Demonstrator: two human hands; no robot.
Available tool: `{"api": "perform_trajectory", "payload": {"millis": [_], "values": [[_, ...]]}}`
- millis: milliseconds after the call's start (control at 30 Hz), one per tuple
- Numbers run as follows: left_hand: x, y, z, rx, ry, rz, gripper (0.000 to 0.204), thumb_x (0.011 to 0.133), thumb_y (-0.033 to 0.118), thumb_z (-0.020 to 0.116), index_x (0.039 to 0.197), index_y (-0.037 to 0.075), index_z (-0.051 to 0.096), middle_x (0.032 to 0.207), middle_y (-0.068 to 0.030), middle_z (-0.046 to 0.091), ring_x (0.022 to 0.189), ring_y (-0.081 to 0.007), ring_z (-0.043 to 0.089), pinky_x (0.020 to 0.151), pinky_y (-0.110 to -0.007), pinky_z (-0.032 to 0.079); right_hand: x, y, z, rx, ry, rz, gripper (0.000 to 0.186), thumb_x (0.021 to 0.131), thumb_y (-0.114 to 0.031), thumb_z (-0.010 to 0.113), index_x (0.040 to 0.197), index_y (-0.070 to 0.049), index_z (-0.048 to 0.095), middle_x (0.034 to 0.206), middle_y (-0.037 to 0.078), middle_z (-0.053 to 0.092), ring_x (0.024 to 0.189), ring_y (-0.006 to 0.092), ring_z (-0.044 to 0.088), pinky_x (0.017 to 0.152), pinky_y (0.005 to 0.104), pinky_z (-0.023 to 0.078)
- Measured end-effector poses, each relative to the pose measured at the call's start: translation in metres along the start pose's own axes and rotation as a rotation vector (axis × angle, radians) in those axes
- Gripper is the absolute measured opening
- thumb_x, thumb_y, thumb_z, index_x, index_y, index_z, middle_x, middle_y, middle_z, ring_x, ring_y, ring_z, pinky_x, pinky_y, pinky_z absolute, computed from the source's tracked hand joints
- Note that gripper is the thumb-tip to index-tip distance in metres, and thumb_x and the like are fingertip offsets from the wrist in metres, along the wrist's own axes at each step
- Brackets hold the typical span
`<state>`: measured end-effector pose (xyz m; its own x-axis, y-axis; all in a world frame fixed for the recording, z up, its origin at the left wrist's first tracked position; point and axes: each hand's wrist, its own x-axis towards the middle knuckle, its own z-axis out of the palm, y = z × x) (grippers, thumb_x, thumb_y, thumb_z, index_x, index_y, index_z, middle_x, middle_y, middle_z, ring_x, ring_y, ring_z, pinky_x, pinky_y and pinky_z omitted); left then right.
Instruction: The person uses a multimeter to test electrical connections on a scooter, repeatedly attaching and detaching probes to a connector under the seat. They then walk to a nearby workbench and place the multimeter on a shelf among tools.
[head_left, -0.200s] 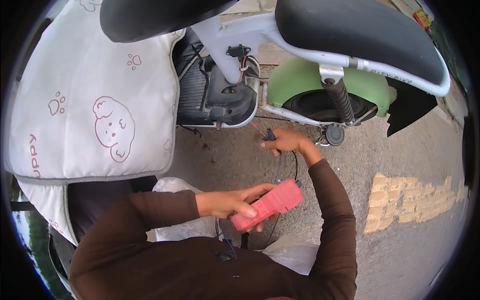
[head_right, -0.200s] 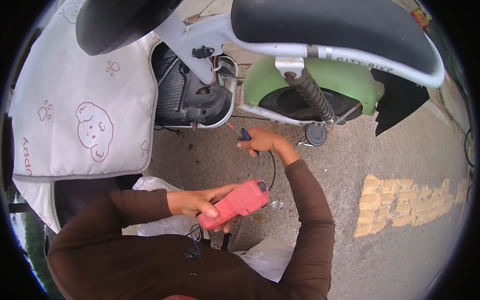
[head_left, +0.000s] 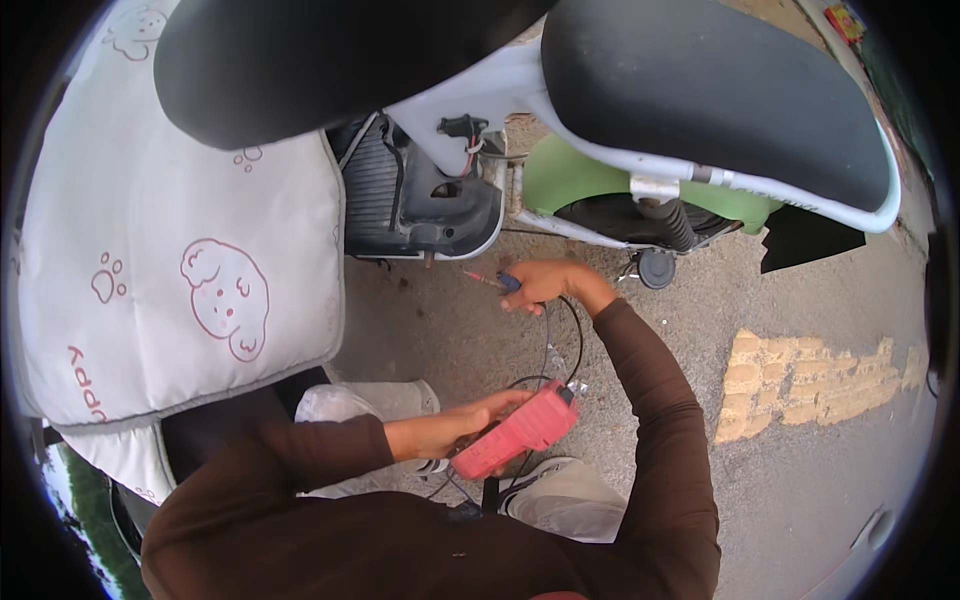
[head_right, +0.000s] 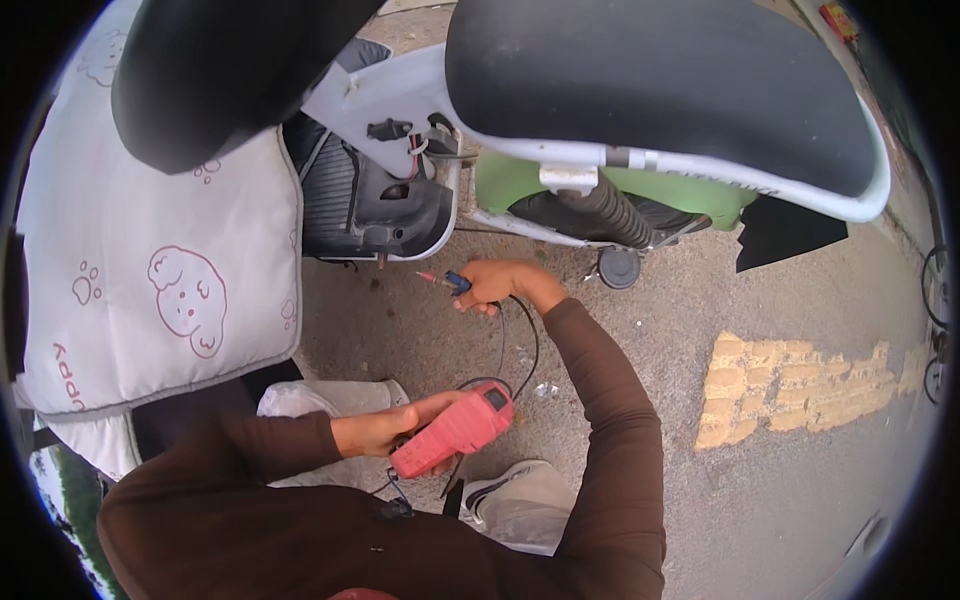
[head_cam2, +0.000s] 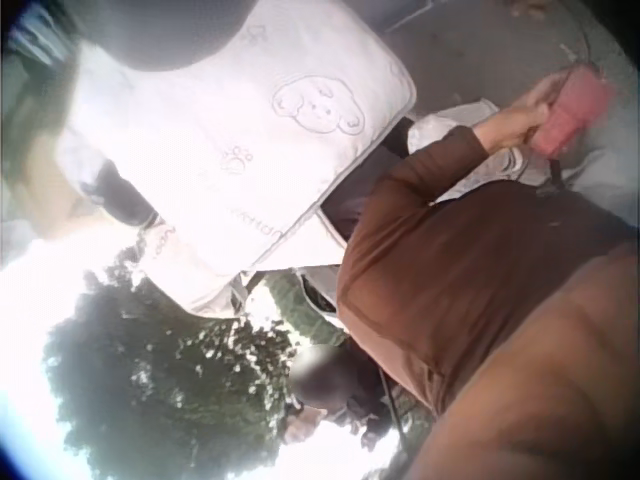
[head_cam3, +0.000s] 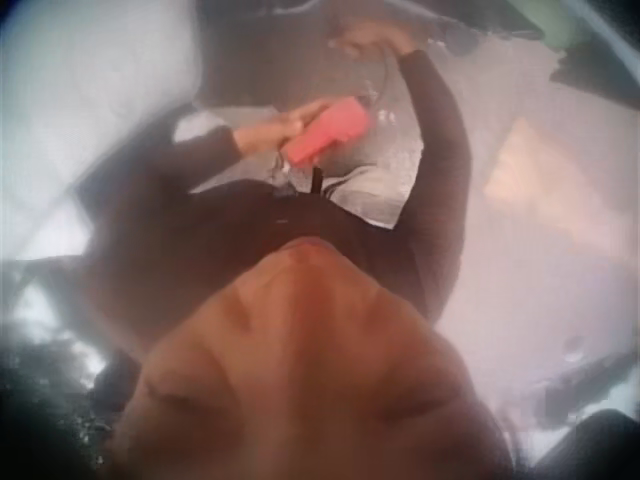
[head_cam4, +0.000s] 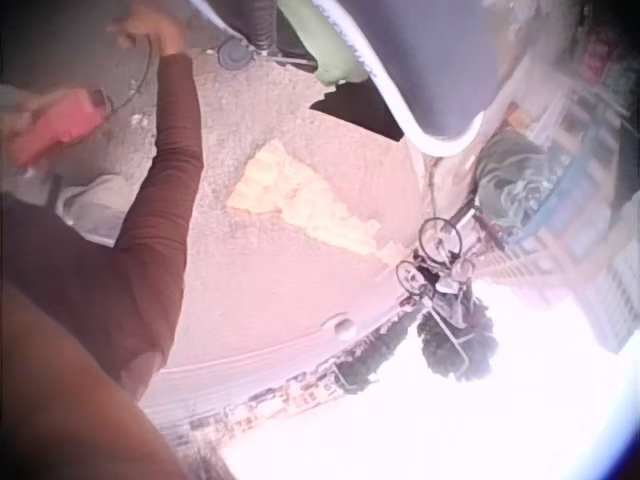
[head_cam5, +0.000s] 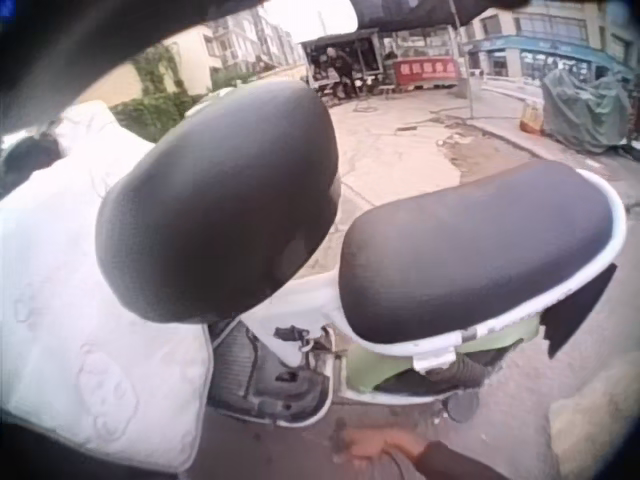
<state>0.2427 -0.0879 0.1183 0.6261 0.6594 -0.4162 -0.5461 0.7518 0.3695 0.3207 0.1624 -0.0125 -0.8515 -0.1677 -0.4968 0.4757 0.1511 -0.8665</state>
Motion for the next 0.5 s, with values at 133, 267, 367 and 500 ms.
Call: {"api": "perform_trajectory", "payload": {"millis": [133, 267, 367, 500], "values": [[-0.01, -0.008, 0.024, -0.055, 0.087, -0.006, 0.085, 0.092, 0.055, 0.062, 0.152, 0.006, 0.027, 0.137, -0.0097, 0.052, 0.112, -0.0194, 0.058, 0.094, -0.037, 0.049, -0.014, -0.03, -0.01, -0.035, -0.025, 0.064, 0.027, 0.09, -0.025, 0.066, 0.081, 0.0, 0.065, 0.062, 0.003, 0.058, 0.055, 0.0159, 0.06, 0.056, 0.0322, 0.049], [-0.005, -0.027, 0.019, -0.21, -0.029, -0.042, 0.084, 0.088, 0.05, 0.07, 0.147, 0.0, 0.036, 0.125, -0.0095, 0.061, 0.112, -0.0221, 0.062, 0.093, -0.038, 0.051, -0.049, -0.07, -0.014, -0.113, -0.074, 0.155, 0.026, 0.091, -0.026, 0.064, 0.085, -0.001, 0.064, 0.064, 0.003, 0.058, 0.057, 0.0163, 0.061, 0.057, 0.0322, 0.049], [-0.003, -0.034, 0.021, -0.329, -0.236, -0.096, 0.092, 0.08, 0.049, 0.078, 0.146, -0.001, 0.036, 0.12, -0.0102, 0.063, 0.104, -0.0247, 0.066, 0.09, -0.04, 0.053, -0.085, -0.093, -0.003, -0.063, -0.092, 0.149, 0.027, 0.093, -0.027, 0.062, 0.092, -0.001, 0.063, 0.068, 0.004, 0.06, 0.06, 0.0171, 0.062, 0.06, 0.0322, 0.05], [-0.006, -0.041, 0.037, -0.415, -0.416, -0.17, 0.101, 0.07, 0.044, 0.087, 0.145, -0.002, 0.037, 0.11, -0.0124, 0.065, 0.098, -0.0271, 0.068, 0.088, -0.042, 0.054, -0.155, -0.135, 0.02, 0.077, 0.022, 0.126, 0.025, 0.096, -0.026, 0.062, 0.1, -0.001, 0.063, 0.073, 0.007, 0.064, 0.062, 0.0173, 0.062, 0.062, 0.0323, 0.05]]}}
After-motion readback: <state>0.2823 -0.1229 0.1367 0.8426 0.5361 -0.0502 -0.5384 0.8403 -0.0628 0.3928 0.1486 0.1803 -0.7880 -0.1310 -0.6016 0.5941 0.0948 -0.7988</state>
